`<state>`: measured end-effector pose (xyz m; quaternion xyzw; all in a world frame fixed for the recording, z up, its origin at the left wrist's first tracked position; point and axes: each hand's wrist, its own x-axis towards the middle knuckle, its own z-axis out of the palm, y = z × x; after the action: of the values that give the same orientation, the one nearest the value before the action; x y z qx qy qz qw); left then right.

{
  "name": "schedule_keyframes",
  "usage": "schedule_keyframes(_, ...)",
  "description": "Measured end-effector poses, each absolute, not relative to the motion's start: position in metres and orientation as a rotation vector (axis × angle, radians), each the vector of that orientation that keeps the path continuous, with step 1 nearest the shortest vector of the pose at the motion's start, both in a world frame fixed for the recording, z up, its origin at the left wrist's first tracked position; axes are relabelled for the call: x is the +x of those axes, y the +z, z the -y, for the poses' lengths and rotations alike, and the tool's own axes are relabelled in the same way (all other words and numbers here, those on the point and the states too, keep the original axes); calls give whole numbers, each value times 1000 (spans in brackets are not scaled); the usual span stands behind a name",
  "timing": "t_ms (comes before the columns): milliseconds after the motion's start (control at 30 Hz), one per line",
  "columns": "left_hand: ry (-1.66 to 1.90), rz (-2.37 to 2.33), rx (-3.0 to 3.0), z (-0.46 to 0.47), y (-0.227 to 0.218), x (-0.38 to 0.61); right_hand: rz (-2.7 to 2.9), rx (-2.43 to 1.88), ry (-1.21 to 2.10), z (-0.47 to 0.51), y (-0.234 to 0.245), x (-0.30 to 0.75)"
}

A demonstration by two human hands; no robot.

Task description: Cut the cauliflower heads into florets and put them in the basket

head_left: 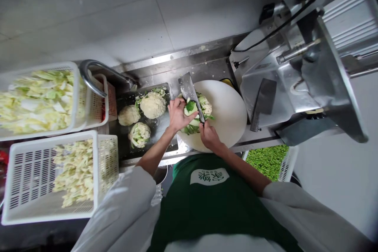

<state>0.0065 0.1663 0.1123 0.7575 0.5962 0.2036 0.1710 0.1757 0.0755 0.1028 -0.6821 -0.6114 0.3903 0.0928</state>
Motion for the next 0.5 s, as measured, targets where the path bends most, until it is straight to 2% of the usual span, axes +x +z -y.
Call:
schedule_keyframes(367, 839, -1711, 1976, -146, 102, -8, 2006, -1994, 983, -88, 85, 194)
schedule_keyframes(500, 888, -1748, 1740, -129, 96, -27, 1996, -1970, 924, -102, 79, 201)
